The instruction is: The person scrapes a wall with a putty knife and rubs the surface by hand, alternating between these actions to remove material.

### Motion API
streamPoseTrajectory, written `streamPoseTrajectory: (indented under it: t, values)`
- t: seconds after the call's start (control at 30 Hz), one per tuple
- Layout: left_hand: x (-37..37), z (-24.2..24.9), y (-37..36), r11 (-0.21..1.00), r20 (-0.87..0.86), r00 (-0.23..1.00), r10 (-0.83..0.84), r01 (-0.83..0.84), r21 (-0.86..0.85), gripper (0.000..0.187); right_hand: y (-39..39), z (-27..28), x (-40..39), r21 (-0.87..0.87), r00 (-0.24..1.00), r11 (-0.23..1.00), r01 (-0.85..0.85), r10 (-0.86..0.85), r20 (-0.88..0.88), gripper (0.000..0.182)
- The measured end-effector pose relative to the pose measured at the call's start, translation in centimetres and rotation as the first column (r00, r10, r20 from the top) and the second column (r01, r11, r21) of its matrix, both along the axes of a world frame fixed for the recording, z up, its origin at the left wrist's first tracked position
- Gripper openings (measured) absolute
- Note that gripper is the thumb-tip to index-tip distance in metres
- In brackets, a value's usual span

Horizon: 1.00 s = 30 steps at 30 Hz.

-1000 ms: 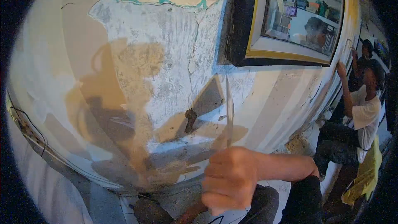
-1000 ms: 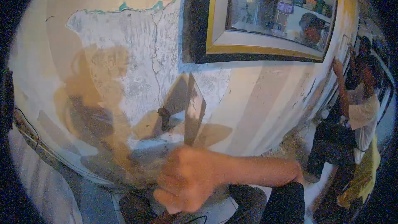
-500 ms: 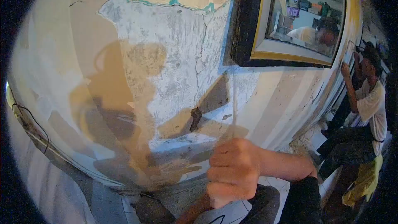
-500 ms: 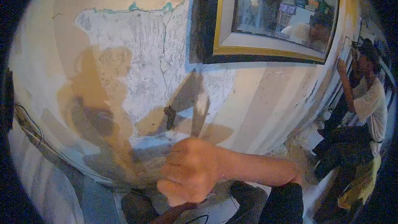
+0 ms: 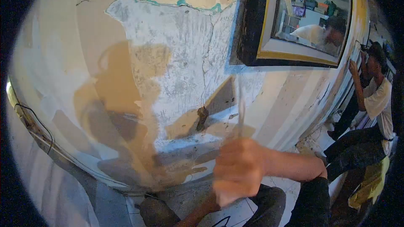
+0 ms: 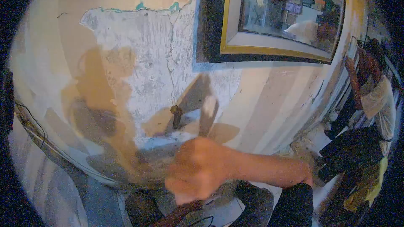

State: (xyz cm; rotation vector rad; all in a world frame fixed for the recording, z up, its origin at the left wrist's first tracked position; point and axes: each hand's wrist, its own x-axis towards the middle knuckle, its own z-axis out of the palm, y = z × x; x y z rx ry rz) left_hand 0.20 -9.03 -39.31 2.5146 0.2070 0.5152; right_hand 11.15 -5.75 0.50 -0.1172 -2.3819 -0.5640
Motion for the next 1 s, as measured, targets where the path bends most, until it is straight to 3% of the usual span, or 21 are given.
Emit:
streamPoseTrajectory:
  t: [0.1,0.23,0.3,0.33,0.4,0.43,0.47,0.53,0.63,0.73,0.8,0.93,1.0]
  values:
    - [0.0,-2.4,-0.4,0.996,-0.026,0.999,-0.041,0.039,-0.084,0.046,0.4,-0.2,0.6,0.025,0.989,0.990,0.137,-0.138,0.052,0.028]
    - [0.7,-3.4,0.3,0.991,0.032,0.999,-0.039,0.042,-0.128,0.043,-0.2,0.3,0.3,-0.038,0.997,0.997,0.068,-0.067,0.042,0.027]
    - [0.4,-3.1,-0.2,0.983,0.040,0.998,-0.051,0.043,0.180,0.044,0.5,0.0,0.7,0.011,0.991,0.993,0.115,-0.116,0.064,0.026]
    - [-0.2,-1.8,-0.7,0.984,0.034,0.998,-0.054,0.047,0.172,0.044,0.3,-0.2,0.4,0.002,0.991,0.993,0.119,-0.119,0.058,0.026]
    - [-0.5,0.5,-0.7,0.999,-0.203,0.979,-0.034,0.040,0.025,0.047,0.1,-0.2,0.1,0.027,0.990,0.990,0.139,-0.138,-0.007,0.025]
    - [-0.3,0.2,-0.7,0.999,-0.200,0.979,-0.032,0.039,0.028,0.047,0.1,-0.5,0.3,0.029,0.990,0.990,0.138,-0.137,-0.004,0.025]
    - [0.0,-0.4,-0.5,0.996,-0.046,0.999,-0.026,0.030,0.087,0.046,0.3,-0.9,0.6,-0.008,0.995,0.996,0.094,-0.094,0.033,0.025]
    - [-0.5,-0.8,-0.8,0.991,0.092,0.995,-0.037,0.025,0.131,0.046,0.3,-1.4,0.7,-0.063,0.997,0.996,0.060,-0.056,0.053,0.024]
    - [-0.2,-1.3,-0.5,0.997,0.002,0.998,-0.061,0.061,0.054,0.044,-0.1,-0.7,0.2,0.041,0.988,0.987,0.153,-0.154,0.031,0.027]
    - [-0.1,-0.6,0.3,0.960,0.158,0.982,-0.099,0.052,0.276,0.044,-0.7,-0.4,0.0,-0.080,0.995,0.994,0.073,-0.067,0.075,0.028]
    - [-0.6,1.4,-0.8,0.998,-0.163,0.986,-0.035,0.027,-0.051,0.041,0.3,-0.3,0.5,0.030,0.986,0.986,0.164,-0.164,0.025,0.029]
    - [0.2,0.9,0.1,0.997,-0.112,0.992,-0.058,0.052,-0.057,0.045,-1.0,-0.1,-0.1,0.008,0.990,0.994,0.110,-0.110,0.085,0.029]
    - [-0.7,0.7,-0.7,0.994,-0.105,0.991,-0.086,0.077,-0.083,0.048,0.3,-0.4,0.6,0.002,0.984,0.984,0.177,-0.177,0.027,0.030]
